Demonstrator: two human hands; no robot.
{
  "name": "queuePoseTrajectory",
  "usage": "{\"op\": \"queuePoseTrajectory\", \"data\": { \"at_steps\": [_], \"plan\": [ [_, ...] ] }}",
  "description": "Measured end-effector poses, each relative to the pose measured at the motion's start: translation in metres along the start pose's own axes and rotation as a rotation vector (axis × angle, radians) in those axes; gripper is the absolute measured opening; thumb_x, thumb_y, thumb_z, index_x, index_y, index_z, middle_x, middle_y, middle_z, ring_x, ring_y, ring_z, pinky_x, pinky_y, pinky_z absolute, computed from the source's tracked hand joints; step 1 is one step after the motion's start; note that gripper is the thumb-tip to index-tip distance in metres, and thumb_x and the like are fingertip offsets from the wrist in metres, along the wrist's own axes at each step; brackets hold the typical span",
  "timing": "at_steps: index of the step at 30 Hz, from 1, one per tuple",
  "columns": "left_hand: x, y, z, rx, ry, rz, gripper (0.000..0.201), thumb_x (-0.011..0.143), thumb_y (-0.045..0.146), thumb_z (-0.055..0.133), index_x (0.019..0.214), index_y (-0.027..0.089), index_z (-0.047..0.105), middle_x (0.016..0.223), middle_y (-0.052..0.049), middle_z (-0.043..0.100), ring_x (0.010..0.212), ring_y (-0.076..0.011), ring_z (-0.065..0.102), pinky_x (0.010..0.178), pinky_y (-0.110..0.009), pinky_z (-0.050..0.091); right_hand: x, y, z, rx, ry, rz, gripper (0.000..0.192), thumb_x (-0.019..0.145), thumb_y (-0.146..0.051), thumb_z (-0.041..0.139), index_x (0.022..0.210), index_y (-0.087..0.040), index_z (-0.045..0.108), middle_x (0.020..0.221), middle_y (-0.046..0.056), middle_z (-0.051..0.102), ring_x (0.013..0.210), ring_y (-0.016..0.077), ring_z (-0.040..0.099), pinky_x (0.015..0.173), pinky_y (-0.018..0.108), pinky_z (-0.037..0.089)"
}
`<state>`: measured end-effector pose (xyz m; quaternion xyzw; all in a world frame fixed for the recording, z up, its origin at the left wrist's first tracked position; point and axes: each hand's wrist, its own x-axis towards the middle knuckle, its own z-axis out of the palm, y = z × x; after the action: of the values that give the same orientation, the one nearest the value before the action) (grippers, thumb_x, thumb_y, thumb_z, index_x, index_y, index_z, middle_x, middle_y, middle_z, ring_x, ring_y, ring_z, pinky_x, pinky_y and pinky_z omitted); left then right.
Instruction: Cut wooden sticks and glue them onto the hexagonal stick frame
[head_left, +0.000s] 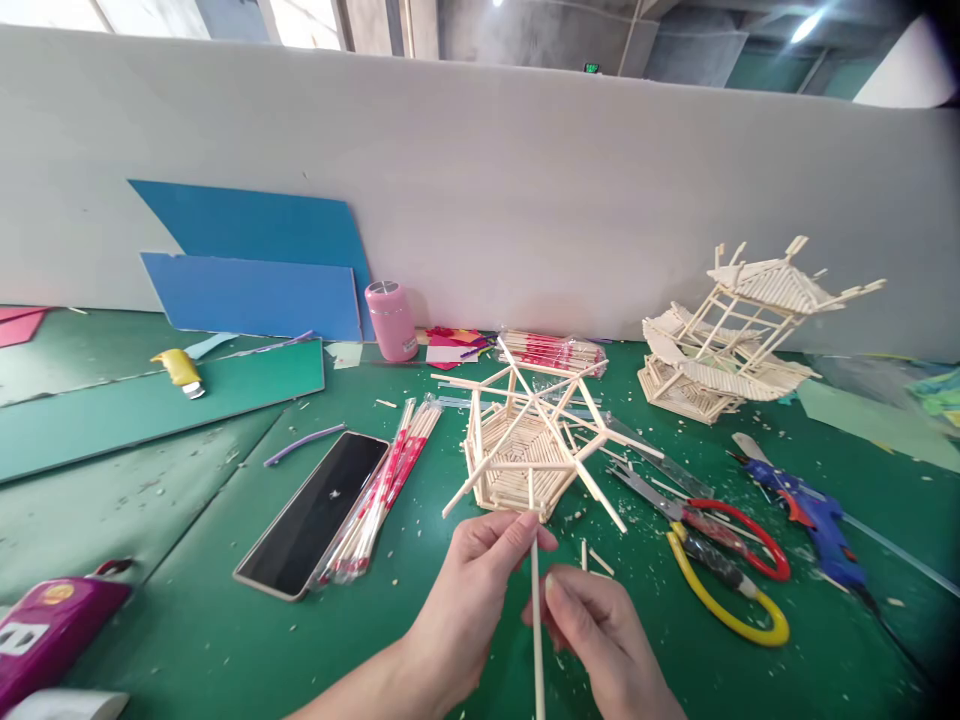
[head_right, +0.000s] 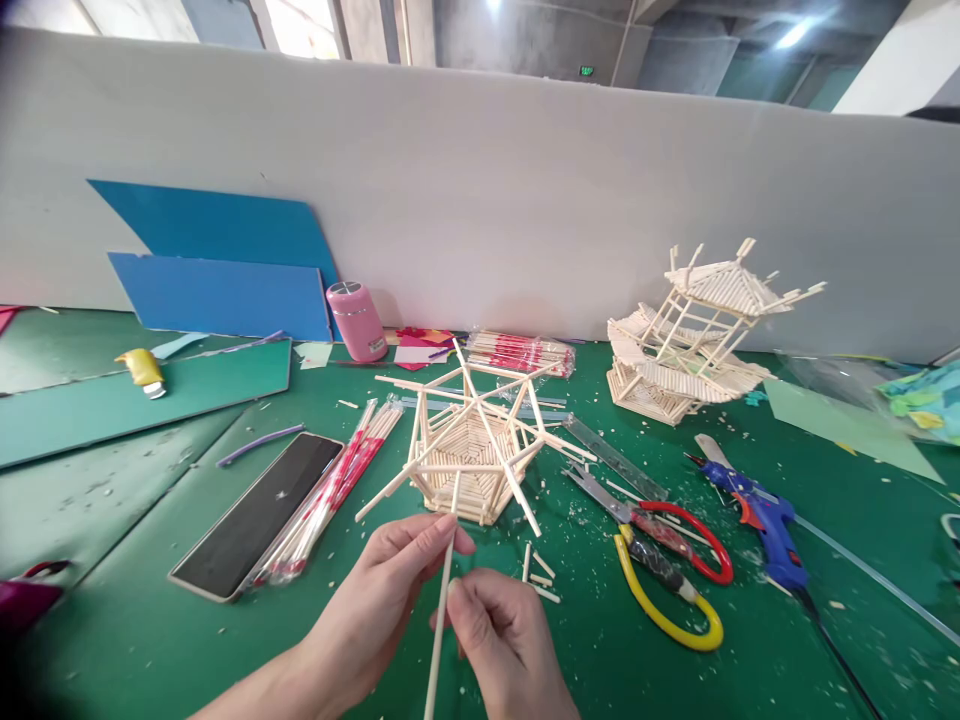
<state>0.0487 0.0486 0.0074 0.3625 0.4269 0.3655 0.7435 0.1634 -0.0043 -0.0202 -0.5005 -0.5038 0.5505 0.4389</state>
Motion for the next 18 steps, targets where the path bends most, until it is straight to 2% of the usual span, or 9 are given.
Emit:
{"op": "queuePoseTrajectory", "data": {
  "at_steps": [3, 7, 12, 18],
  "plan": [
    [-0.001, 0.0, 0.002, -0.019, -0.004, -0.02, 0.029, 0.077, 0.037, 0.058, 0.063, 0.012, 0.061, 0.047, 0.005, 0.038, 0.034, -0.0046, 0.036, 0.035, -0.017, 0.026, 0.002, -0.004, 0.003, 0.001, -0.006, 0.017, 0.042, 0.084, -0.05, 0.041, 0.063, -0.016, 0.054, 0.051, -0.004, 0.034, 0.049, 0.0107, 0.033, 0.046, 0.024, 0.022],
    [0.0, -0.002, 0.001, -0.045, -0.032, -0.052, 0.028, 0.077, 0.038, 0.058, 0.066, 0.012, 0.062, 0.042, 0.007, 0.033, 0.033, -0.0066, 0.038, 0.034, -0.017, 0.028, 0.005, -0.006, 0.006, 0.006, 0.028, 0.007, 0.041, 0.083, -0.048, 0.043, 0.057, -0.017, 0.051, 0.048, -0.004, 0.034, 0.047, 0.01, 0.034, 0.045, 0.024, 0.024],
    [0.008, 0.0, 0.0, -0.073, 0.009, -0.007, 0.026, 0.076, 0.038, 0.06, 0.08, 0.013, 0.066, 0.052, 0.005, 0.035, 0.041, -0.0066, 0.038, 0.034, -0.016, 0.027, 0.005, -0.005, 0.005, 0.022, 0.034, 0.0, 0.041, 0.083, -0.047, 0.043, 0.055, -0.017, 0.05, 0.046, -0.005, 0.031, 0.045, 0.0095, 0.031, 0.043, 0.024, 0.022],
    [0.014, 0.007, 0.005, -0.153, 0.059, 0.025, 0.022, 0.075, 0.032, 0.063, 0.081, 0.012, 0.067, 0.052, 0.004, 0.038, 0.048, -0.0058, 0.031, 0.043, -0.013, 0.027, 0.005, -0.005, 0.005, 0.044, 0.056, 0.002, 0.041, 0.081, -0.048, 0.045, 0.054, -0.017, 0.05, 0.045, -0.005, 0.032, 0.044, 0.0094, 0.03, 0.043, 0.024, 0.02]
  ]
}}
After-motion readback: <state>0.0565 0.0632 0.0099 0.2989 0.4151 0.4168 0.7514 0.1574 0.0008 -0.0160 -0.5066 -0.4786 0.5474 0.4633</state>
